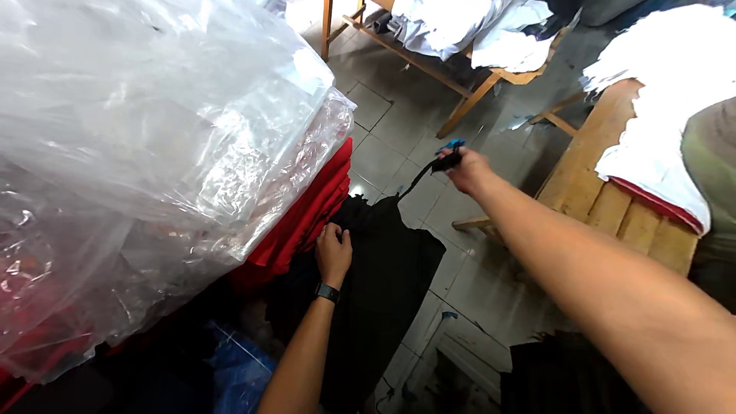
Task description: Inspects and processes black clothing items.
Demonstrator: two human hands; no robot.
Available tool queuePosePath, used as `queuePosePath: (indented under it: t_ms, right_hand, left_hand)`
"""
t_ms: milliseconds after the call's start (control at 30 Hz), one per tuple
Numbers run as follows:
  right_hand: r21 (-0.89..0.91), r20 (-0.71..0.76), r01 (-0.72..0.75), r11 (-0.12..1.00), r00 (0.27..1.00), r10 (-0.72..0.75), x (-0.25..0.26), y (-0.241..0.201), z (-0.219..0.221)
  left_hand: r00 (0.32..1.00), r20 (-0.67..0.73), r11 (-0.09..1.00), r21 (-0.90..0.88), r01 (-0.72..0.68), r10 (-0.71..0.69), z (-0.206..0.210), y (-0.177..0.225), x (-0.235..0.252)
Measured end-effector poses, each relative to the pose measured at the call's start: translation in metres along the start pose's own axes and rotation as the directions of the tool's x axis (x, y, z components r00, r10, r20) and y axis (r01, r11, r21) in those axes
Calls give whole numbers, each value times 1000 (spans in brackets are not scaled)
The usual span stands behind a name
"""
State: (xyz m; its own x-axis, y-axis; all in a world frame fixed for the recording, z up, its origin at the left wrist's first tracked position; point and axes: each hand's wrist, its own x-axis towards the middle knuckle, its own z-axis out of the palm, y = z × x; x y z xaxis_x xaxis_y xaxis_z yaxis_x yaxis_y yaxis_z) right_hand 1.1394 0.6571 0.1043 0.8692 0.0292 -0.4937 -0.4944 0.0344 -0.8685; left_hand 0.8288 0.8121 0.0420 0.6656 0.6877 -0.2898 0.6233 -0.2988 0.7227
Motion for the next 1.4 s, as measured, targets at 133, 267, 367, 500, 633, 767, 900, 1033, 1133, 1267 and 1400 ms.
queuePosePath:
  t_ms: [133,267,367,500,633,767,900,1033,1133,1267,1400]
  right_hand:
    - [-2,-25,180,984,983,-180,-5,-63,-1]
    - [-312,44,197,930,980,-193,-27,-118,-12]
    - [-757,211,216,617,974,-82,-48,-165,-22]
    - [-962,262,244,120,951,164,-105,-241,-20]
    - [-944,289,323,-74,913,289,-175,-298,-19]
    - [-873,393,460,-165,861,322,-259,-333,-29]
    - [-766,503,568,-301,821,270,-340,-359,-56]
    - [-693,625,641,-330,762,171,-406,-367,-97]
    - [-677,668,668,-309,734,123,-452,-357,-137]
    - [-720,647,648,-250,756,97,-509,-340,-181]
    - [-705,695,695,-138,717,55,-540,-340,-216]
  left_hand:
    - [1000,-28,999,-39,-6,5,2,-6,1]
    - [967,-179,984,28,-177,179,5,11,2]
    - [910,85,873,258,-414,406,27,31,19]
    - [854,481,757,479,-445,198,51,45,62]
    - [913,263,931,109,-349,312,19,114,51]
    - [814,133,684,-627,-372,565,-43,227,-31]
    - [670,131,258,-961,-94,731,-116,289,-128]
    - [479,428,390,-902,183,766,-105,331,-193]
    - [635,451,246,-888,389,627,-84,361,-207]
    - [737,262,118,-963,242,623,-102,403,-227]
    - [737,54,106,-994,-24,673,-135,435,-258]
